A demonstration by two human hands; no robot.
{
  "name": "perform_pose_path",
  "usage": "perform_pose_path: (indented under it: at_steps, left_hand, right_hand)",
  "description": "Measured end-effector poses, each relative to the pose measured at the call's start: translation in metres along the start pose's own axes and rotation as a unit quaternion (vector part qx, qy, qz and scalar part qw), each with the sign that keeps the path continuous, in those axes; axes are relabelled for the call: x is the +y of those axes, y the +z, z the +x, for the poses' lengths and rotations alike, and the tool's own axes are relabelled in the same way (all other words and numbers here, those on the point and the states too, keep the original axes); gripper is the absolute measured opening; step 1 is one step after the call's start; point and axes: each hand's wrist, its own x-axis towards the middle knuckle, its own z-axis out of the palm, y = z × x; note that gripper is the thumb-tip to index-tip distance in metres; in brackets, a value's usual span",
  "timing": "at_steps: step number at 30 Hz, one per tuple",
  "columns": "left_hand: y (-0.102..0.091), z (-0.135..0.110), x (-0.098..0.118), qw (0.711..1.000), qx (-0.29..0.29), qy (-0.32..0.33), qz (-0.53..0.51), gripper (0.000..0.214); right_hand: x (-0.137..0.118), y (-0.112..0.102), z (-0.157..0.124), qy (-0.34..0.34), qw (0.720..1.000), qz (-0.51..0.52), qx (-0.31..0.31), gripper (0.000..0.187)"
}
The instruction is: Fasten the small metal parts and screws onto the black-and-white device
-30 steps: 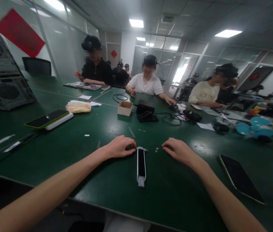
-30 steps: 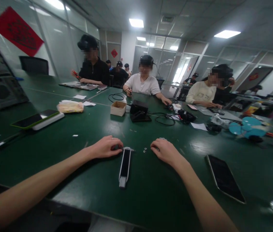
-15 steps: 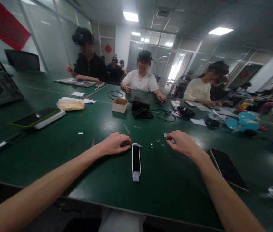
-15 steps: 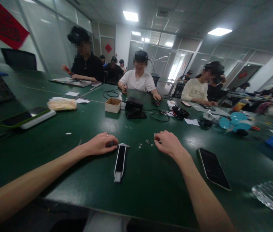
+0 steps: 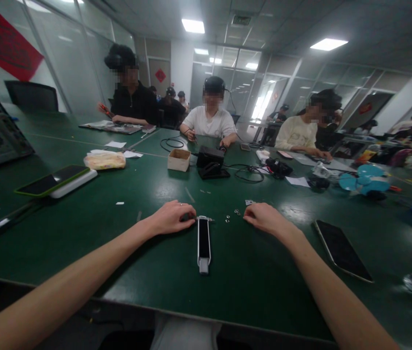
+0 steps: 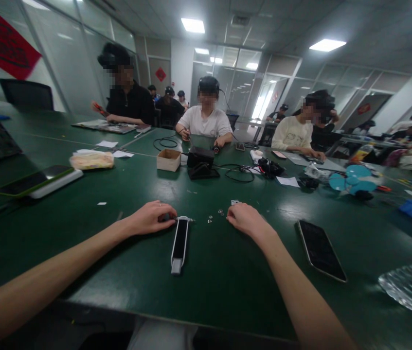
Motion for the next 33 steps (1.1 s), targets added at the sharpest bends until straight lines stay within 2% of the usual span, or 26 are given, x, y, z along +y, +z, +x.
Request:
perform_pose_path:
  at_steps: [7,15,22,25,28,30,33]
  left_hand:
    - [-0.002,0.000,0.001,1.000,0.001,0.002,-0.006,0.016]
    - [0.000,0.000,0.000,1.000,0.000,-0.002,-0.003,0.017]
    - [-0.003,-0.001,0.003,1.000,0.014,-0.016,-0.002,0.022]
    - [-0.005,-0.001,0.006,0.998,0.050,-0.025,0.002,0.025]
    - [-0.006,-0.001,0.009,0.995,0.097,-0.014,0.010,0.024]
    - [-0.007,-0.001,0.013,0.992,0.126,0.017,0.009,0.025]
    - [-0.006,-0.001,0.023,0.984,0.152,0.093,0.001,0.026]
  right_hand:
    - [-0.008,0.003,0.002,0.056,0.998,-0.010,-0.002,0.018]
    - [-0.023,0.005,0.002,0.053,0.993,-0.105,0.023,0.028]
    - [-0.021,0.011,0.003,0.044,0.992,-0.111,0.050,0.026]
    - [-0.029,0.015,0.003,-0.001,0.993,-0.073,0.092,0.021]
    - [-0.045,0.020,0.000,-0.120,0.980,0.031,0.156,0.013]
    - [-0.060,0.025,-0.004,-0.203,0.952,0.132,0.187,0.010]
    - [-0.083,0.033,-0.012,-0.266,0.900,0.265,0.221,0.011]
